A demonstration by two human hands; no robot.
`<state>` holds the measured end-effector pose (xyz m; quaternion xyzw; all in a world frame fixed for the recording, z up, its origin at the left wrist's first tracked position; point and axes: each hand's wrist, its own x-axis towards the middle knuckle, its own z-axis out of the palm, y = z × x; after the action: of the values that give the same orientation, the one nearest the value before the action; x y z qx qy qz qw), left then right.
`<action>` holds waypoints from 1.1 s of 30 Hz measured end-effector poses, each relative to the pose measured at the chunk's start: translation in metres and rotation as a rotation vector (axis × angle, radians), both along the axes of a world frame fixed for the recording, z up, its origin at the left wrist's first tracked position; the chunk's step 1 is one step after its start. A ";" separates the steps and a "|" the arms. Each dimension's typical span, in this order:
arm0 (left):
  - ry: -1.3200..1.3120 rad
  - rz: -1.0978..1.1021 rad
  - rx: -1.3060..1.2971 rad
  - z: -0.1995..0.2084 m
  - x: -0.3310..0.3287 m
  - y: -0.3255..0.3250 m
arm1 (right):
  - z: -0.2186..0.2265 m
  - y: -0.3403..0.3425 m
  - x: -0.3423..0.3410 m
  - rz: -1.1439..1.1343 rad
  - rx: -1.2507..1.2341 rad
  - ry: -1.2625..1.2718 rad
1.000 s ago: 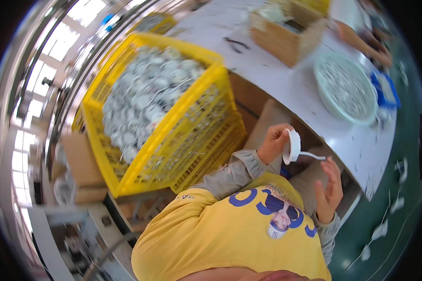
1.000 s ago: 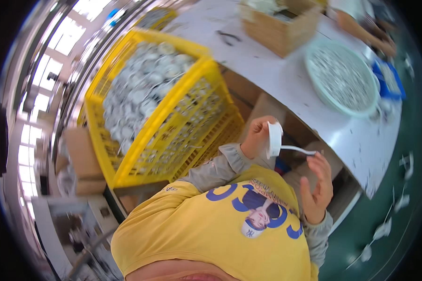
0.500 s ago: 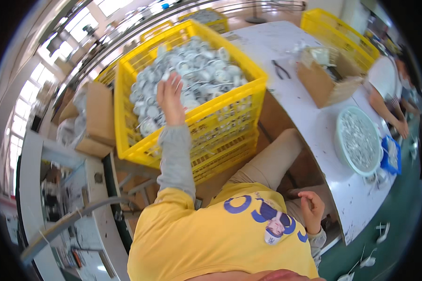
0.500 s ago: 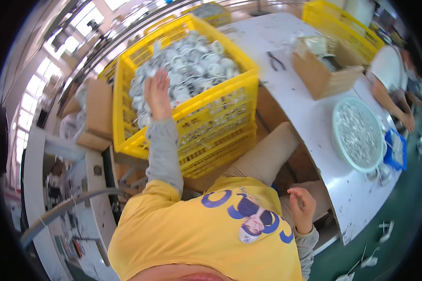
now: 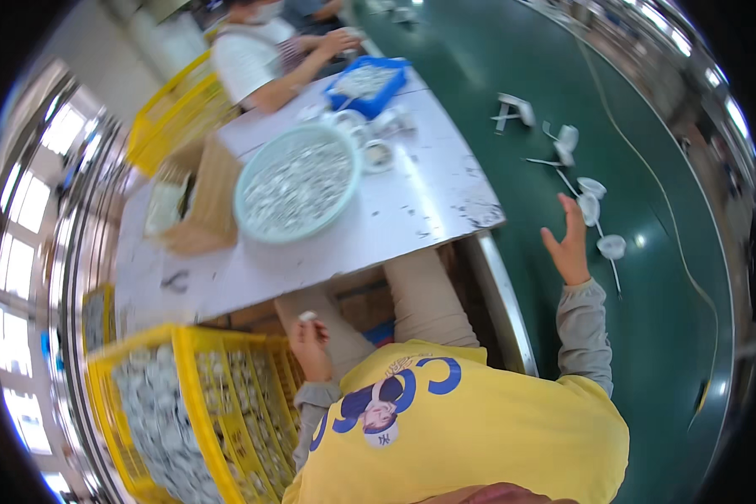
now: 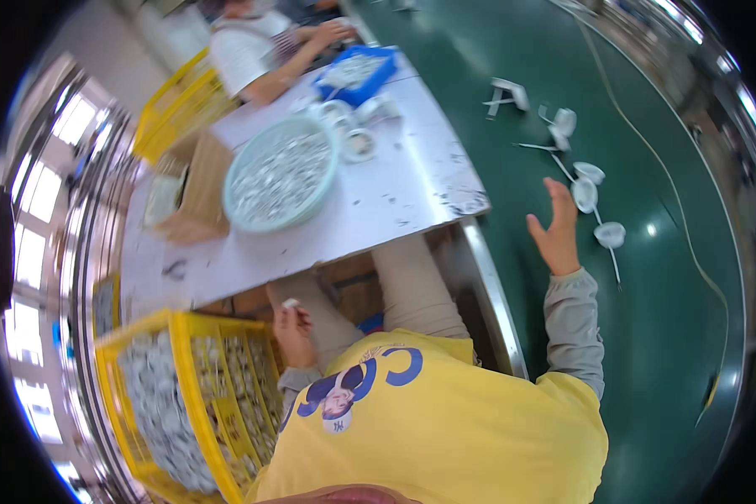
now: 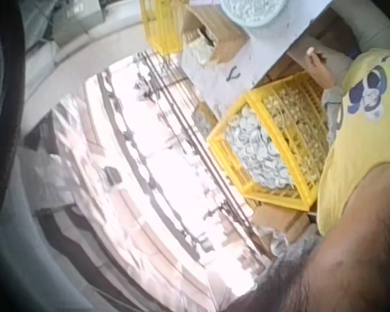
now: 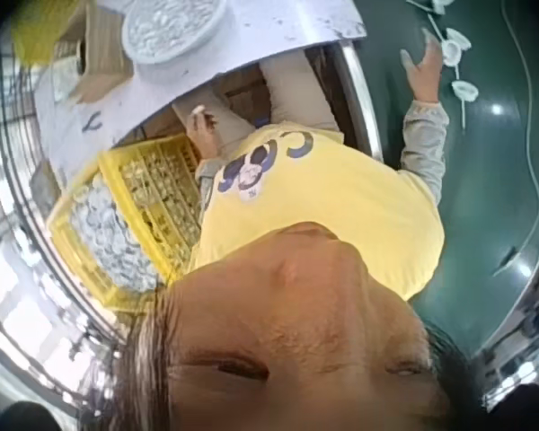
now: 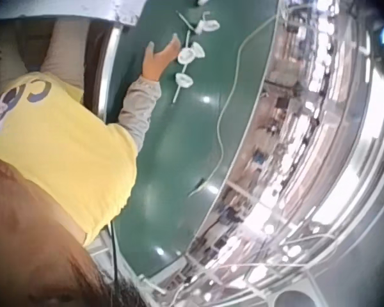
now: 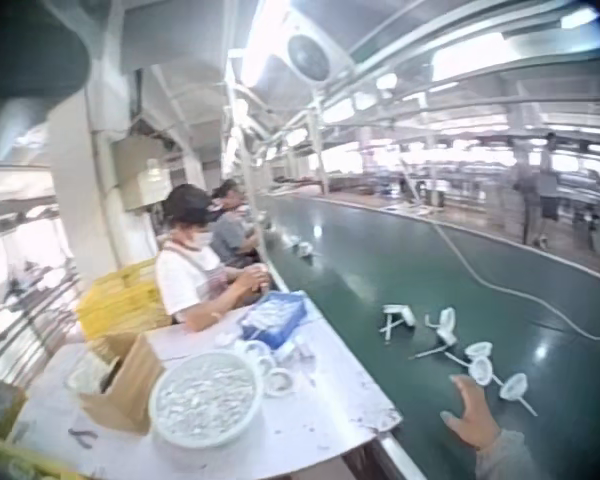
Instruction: The person assembles light fixtures by taking components from a conveyor belt, picking small plastic clips from a bowl, and inserting the clips into the lamp housings by hand.
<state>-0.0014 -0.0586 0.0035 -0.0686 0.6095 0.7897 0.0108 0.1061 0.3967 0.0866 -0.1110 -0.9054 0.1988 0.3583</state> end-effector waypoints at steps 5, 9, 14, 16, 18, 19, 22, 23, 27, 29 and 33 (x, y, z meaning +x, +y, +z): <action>-0.185 -0.876 -0.291 -0.044 0.004 0.059 | -0.031 0.065 0.100 -0.587 0.027 -0.105; -0.225 -1.097 -0.353 -0.065 -0.006 0.061 | -0.020 0.081 0.121 -0.992 0.119 -0.394; -0.324 -0.833 -0.411 -0.092 -0.025 0.052 | -0.068 0.157 0.150 -0.745 -0.164 -0.015; -0.325 -0.800 -0.399 -0.108 -0.032 0.047 | -0.065 0.161 0.124 -0.666 -0.112 -0.051; -0.267 -0.812 -0.418 -0.114 -0.036 0.043 | -0.039 0.141 0.079 -0.589 -0.096 -0.222; -0.267 -0.817 -0.412 -0.114 -0.036 0.046 | -0.029 0.139 0.061 -0.593 -0.090 -0.223; -0.310 -0.796 -0.432 -0.107 -0.034 0.056 | -0.011 0.150 0.020 -0.557 -0.137 -0.460; -0.305 -0.796 -0.418 -0.105 -0.032 0.058 | -0.011 0.158 0.009 -0.497 -0.210 -0.523; -0.295 -0.775 -0.348 -0.113 -0.031 0.056 | -0.035 0.204 -0.015 -0.310 -0.274 -0.566; -0.299 -0.772 -0.359 -0.112 -0.031 0.054 | -0.037 0.203 -0.023 -0.376 -0.301 -0.585; -0.260 -0.762 -0.372 -0.114 -0.031 0.050 | -0.042 0.199 -0.018 -0.414 -0.305 -0.474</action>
<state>-0.0322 -0.0082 -0.1109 0.0614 0.7168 0.5910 0.3649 0.0881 0.5959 0.0445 -0.3877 -0.8817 0.2234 0.1499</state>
